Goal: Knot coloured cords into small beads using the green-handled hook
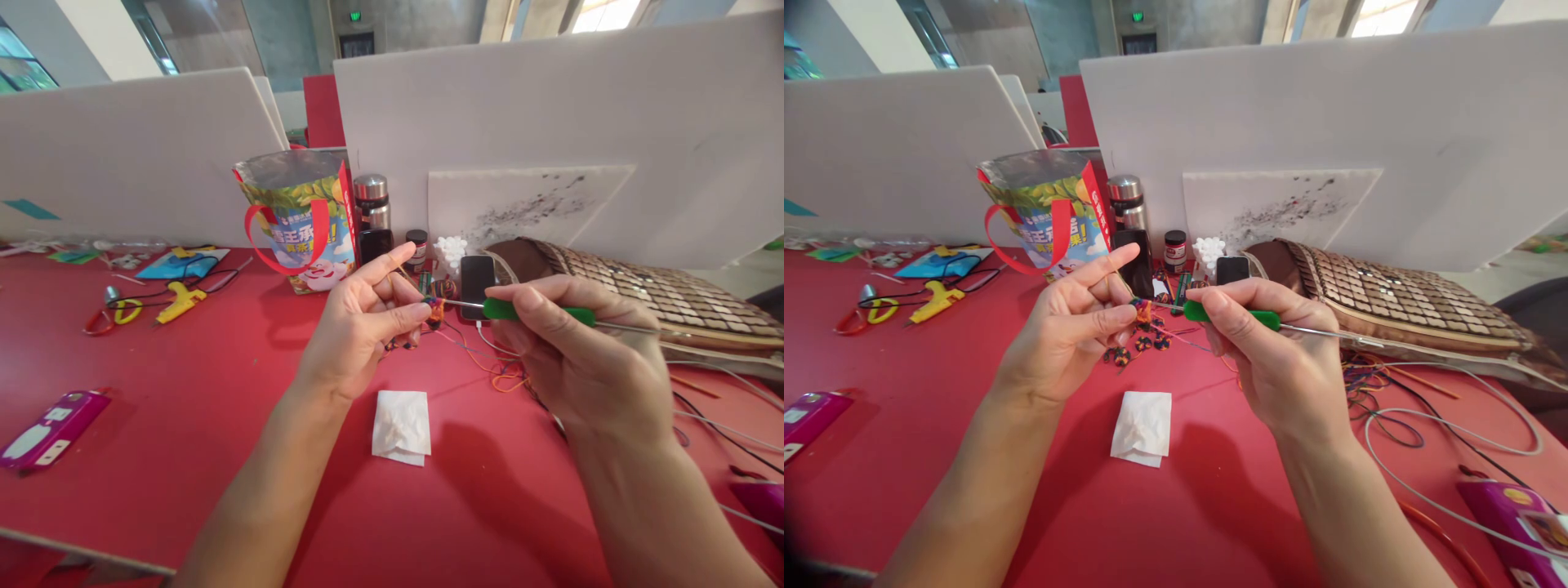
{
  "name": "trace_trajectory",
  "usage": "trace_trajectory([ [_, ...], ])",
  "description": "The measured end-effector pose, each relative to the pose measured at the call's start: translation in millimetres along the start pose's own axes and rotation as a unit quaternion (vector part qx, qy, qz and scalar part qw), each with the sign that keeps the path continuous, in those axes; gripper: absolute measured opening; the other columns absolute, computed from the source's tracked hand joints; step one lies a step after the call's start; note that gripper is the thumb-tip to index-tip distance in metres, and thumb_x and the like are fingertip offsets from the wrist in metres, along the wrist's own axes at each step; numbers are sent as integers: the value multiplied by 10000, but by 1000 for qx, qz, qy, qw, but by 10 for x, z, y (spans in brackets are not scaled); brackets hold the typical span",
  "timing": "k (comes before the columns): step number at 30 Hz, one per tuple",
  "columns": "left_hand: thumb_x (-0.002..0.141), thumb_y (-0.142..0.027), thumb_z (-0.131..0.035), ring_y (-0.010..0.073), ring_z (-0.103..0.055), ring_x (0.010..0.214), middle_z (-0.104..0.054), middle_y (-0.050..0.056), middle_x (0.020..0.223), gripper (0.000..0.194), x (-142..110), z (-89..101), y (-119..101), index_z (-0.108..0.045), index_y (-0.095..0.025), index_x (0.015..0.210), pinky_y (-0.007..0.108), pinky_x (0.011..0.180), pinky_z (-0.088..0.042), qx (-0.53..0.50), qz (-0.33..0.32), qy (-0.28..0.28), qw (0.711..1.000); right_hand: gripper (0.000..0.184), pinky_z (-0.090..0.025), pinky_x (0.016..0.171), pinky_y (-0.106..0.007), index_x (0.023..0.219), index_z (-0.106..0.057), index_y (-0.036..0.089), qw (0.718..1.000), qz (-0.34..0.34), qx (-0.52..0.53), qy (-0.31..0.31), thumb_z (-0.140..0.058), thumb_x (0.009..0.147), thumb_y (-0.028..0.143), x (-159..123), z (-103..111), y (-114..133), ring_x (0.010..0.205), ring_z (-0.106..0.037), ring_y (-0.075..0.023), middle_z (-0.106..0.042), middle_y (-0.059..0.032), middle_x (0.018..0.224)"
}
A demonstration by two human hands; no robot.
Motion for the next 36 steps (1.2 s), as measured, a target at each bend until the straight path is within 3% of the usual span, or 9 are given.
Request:
trace_trajectory([
  [9, 673, -94, -937, 83, -587, 549, -679, -41, 713, 654, 28, -18, 60, -765, -128, 1303, 220, 505, -433, -10, 33, 32, 999, 185, -258, 413, -229, 743, -877, 206, 997, -70, -6, 40, -957, 753, 373, 118, 128, -5, 416, -320, -58, -363, 82, 404],
  [12, 659, -97, -955, 68, -566, 519, -678, -42, 736, 623, 135, 74, 207, -794, -161, 1258, 214, 474, -391, -23, 51, 46, 997, 266, -268, 426, -228, 743, -858, 193, 990, -119, 32, 70, -987, 709, 423, 212, 191, -220, 444, -375, -75, -440, 66, 435],
  [15, 603, -73, -957, 66, -547, 538, -665, -27, 731, 620, 258, 239, 521, -818, -155, 1202, 194, 472, -371, -87, 108, 57, 989, 314, -230, 424, -218, 713, -825, 171, 967, -214, 113, 85, -1018, 644, 409, 252, 212, -638, 436, -328, -54, -564, 43, 492],
  [18, 581, -88, -946, 50, -469, 515, -648, -20, 703, 644, 311, 407, 860, -815, -138, 1209, 189, 477, -354, -139, 131, 50, 980, 324, -263, 427, -220, 743, -809, 146, 958, -238, 138, 85, -965, 709, 427, 190, 182, -1058, 393, -217, -35, -484, 79, 427],
  [21, 592, -111, -944, 46, -423, 503, -635, -24, 699, 790, 291, 495, 1088, -760, -146, 1360, 201, 483, -341, -153, 125, 34, 980, 343, -306, 427, -225, 729, -776, 152, 951, -248, 166, 73, -947, 715, 449, 54, 140, -1361, 385, -149, -27, -438, 105, 420],
  [25, 594, -158, -984, 54, -443, 543, -630, -30, 731, 887, 284, 498, 1201, -719, -188, 1440, 198, 498, -355, -159, 100, 12, 982, 327, -346, 451, -228, 773, -793, 175, 950, -243, 193, 43, -931, 734, 469, -57, 165, -1537, 405, -168, -42, -442, 107, 440],
  [31, 668, -107, -958, 48, -523, 589, -624, -36, 750, 677, 387, 586, 1288, -784, -170, 1319, 179, 545, -406, -131, 65, -38, 989, 296, -377, 477, -239, 854, -823, 186, 952, -227, 203, -7, -932, 759, 444, -21, 266, -1700, 421, -211, -50, -526, 88, 484],
  [36, 671, -126, -953, 50, -539, 581, -626, -53, 742, 649, 457, 693, 1341, -790, -181, 1297, 189, 556, -430, -105, 50, -63, 991, 315, -414, 527, -219, 865, -831, 171, 950, -240, 199, -24, -962, 741, 429, 16, 291, -1792, 433, -292, -24, -595, 60, 538],
])
Point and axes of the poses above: each hand's wrist, its own x-axis towards the middle knuckle, its own z-axis out of the back of the hand, y = z × x, the point moved 4 cm from there along x, towards the middle knuckle
